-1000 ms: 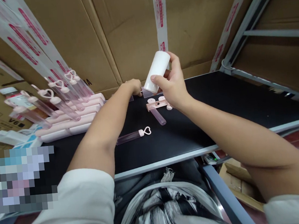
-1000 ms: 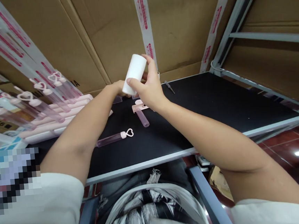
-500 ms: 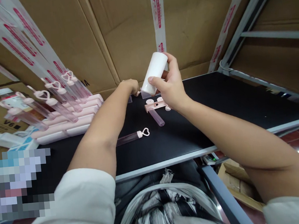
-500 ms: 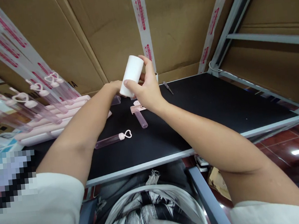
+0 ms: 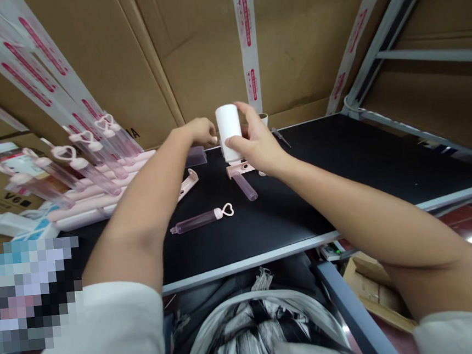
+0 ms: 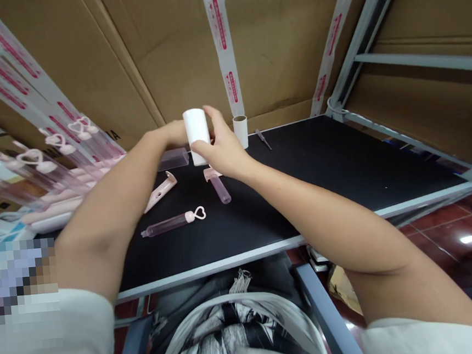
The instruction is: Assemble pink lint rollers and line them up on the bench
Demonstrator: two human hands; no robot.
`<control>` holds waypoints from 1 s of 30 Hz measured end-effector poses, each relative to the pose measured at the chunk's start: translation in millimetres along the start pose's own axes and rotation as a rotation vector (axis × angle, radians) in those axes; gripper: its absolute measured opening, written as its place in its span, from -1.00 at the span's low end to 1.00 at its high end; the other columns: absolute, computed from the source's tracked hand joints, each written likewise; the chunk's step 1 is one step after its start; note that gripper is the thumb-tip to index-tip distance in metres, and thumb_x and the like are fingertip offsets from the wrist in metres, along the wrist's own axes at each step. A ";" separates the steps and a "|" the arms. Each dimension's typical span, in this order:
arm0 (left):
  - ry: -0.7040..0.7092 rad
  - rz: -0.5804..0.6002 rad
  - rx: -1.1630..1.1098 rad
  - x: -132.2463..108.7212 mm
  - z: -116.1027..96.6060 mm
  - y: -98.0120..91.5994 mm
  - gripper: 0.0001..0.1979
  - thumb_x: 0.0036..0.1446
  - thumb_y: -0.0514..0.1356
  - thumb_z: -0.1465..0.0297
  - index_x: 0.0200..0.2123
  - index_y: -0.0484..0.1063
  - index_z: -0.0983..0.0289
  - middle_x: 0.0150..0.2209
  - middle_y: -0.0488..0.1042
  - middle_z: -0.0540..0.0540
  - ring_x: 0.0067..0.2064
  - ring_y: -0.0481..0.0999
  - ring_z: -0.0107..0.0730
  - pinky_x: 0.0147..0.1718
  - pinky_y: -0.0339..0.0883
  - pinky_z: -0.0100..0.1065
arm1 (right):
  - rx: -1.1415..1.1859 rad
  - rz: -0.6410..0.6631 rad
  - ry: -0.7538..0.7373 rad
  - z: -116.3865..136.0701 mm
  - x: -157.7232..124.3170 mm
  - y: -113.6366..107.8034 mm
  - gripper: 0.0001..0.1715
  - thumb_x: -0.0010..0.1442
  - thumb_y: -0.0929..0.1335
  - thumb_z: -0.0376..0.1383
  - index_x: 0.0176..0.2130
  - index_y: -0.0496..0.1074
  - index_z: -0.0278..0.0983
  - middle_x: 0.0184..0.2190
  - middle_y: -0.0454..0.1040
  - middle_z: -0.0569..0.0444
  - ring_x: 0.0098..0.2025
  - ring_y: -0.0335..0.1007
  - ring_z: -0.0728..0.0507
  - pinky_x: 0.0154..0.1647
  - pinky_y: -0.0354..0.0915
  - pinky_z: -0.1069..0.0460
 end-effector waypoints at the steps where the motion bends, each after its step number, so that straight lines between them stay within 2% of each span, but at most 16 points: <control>1: -0.014 -0.047 -0.007 -9.2 -0.2 -9.2 -0.68 -0.08 0.50 0.34 -0.18 0.73 0.25 -0.28 0.68 0.13 -0.07 0.62 -0.08 0.04 0.48 -0.17 | 0.006 0.021 0.036 0.5 -1.4 1.3 0.05 0.27 0.41 -0.05 0.55 -0.03 -0.16 0.25 0.49 -0.20 0.15 0.54 -0.42 0.12 0.56 -0.39; 3: 0.026 -0.133 -0.138 -32.0 -2.6 -25.1 -0.71 0.08 0.46 0.32 -0.10 0.74 0.23 -0.19 0.69 0.16 -0.08 0.64 -0.13 0.00 0.49 -0.19 | 0.037 0.056 0.118 2.4 -4.9 4.6 0.03 0.19 0.42 -0.13 0.51 0.06 -0.20 0.16 0.54 -0.19 0.06 0.56 -0.39 0.07 0.57 -0.40; 5: 0.080 -0.102 -0.335 -57.4 -6.1 -32.3 -0.72 0.21 0.42 0.27 -0.04 0.74 0.21 -0.14 0.70 0.17 -0.11 0.66 -0.19 -0.04 0.52 -0.19 | 0.047 0.092 0.169 5.4 -8.2 8.5 0.09 0.13 0.44 -0.15 0.51 0.06 -0.23 0.11 0.55 -0.19 -0.01 0.57 -0.37 0.02 0.58 -0.39; 7: 0.105 -0.051 -0.461 -80.7 -9.2 -33.0 -0.75 0.25 0.43 0.24 -0.06 0.75 0.21 -0.18 0.69 0.18 -0.17 0.66 -0.22 -0.07 0.54 -0.17 | 0.026 0.118 0.161 8.7 -10.8 11.8 0.18 0.10 0.45 -0.16 0.55 0.00 -0.27 0.10 0.54 -0.20 -0.02 0.57 -0.37 0.07 0.56 -0.41; 10: 0.129 -0.046 -0.563 -102.9 -10.6 -29.6 -0.79 0.25 0.46 0.24 -0.14 0.76 0.23 -0.27 0.67 0.18 -0.26 0.64 -0.26 -0.12 0.55 -0.15 | 0.000 0.154 0.091 12.8 -13.7 15.8 0.27 0.11 0.45 -0.18 0.61 -0.10 -0.29 0.08 0.55 -0.18 0.00 0.56 -0.37 0.16 0.50 -0.42; 16: 0.187 -0.087 -0.651 -114.7 -4.6 -30.8 -0.69 0.14 0.53 0.12 -0.17 0.77 0.21 -0.28 0.69 0.17 -0.25 0.67 -0.23 -0.18 0.58 -0.17 | -0.012 0.193 0.006 13.8 -19.1 20.4 0.24 0.19 0.44 -0.19 0.65 -0.12 -0.13 -0.18 0.54 0.04 -0.23 0.52 -0.26 0.04 0.54 -0.40; 21: 0.152 -0.073 -0.621 -115.5 0.1 -27.5 -0.62 0.06 0.57 0.05 -0.25 0.75 0.23 -0.36 0.65 0.16 -0.26 0.67 -0.20 -0.22 0.56 -0.19 | 0.004 0.192 -0.041 12.1 -22.6 23.8 0.14 0.21 0.45 -0.21 0.61 -0.01 -0.05 -0.25 0.48 0.10 -0.28 0.46 -0.21 -0.02 0.58 -0.37; 23: 0.135 -0.081 -0.642 -114.6 0.4 -20.8 -0.59 0.07 0.55 0.01 -0.24 0.74 0.23 -0.36 0.64 0.16 -0.27 0.66 -0.22 -0.25 0.54 -0.21 | 0.043 0.188 -0.024 12.1 -23.7 25.2 0.10 0.20 0.46 -0.21 0.57 0.04 -0.03 -0.22 0.48 0.09 -0.28 0.46 -0.19 -0.10 0.62 -0.33; 27: 0.149 -0.151 -0.620 -119.8 -3.0 -9.6 -0.49 0.17 0.44 -0.12 -0.14 0.76 0.20 -0.25 0.71 0.18 -0.22 0.68 -0.23 -0.25 0.53 -0.26 | 0.227 0.210 0.097 12.7 -25.5 28.7 0.05 0.19 0.48 -0.19 0.50 0.04 0.07 -0.11 0.46 0.06 -0.28 0.47 -0.17 -0.39 0.63 -0.17; 30: 0.179 -0.147 -0.529 -132.5 -8.6 -5.9 -0.46 0.32 0.30 -0.14 0.04 0.76 0.16 -0.10 0.75 0.17 -0.08 0.70 -0.18 -0.13 0.56 -0.23 | 0.277 0.212 0.134 11.2 -25.3 30.9 0.03 0.17 0.48 -0.23 0.46 0.03 0.06 -0.12 0.44 0.06 -0.26 0.45 -0.15 -0.40 0.62 -0.12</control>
Point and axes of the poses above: each hand's wrist, its own x-axis towards the middle knuckle, its own y-axis out of the palm, z = x × y, the point moved 3 cm from there along x, towards the middle knuckle
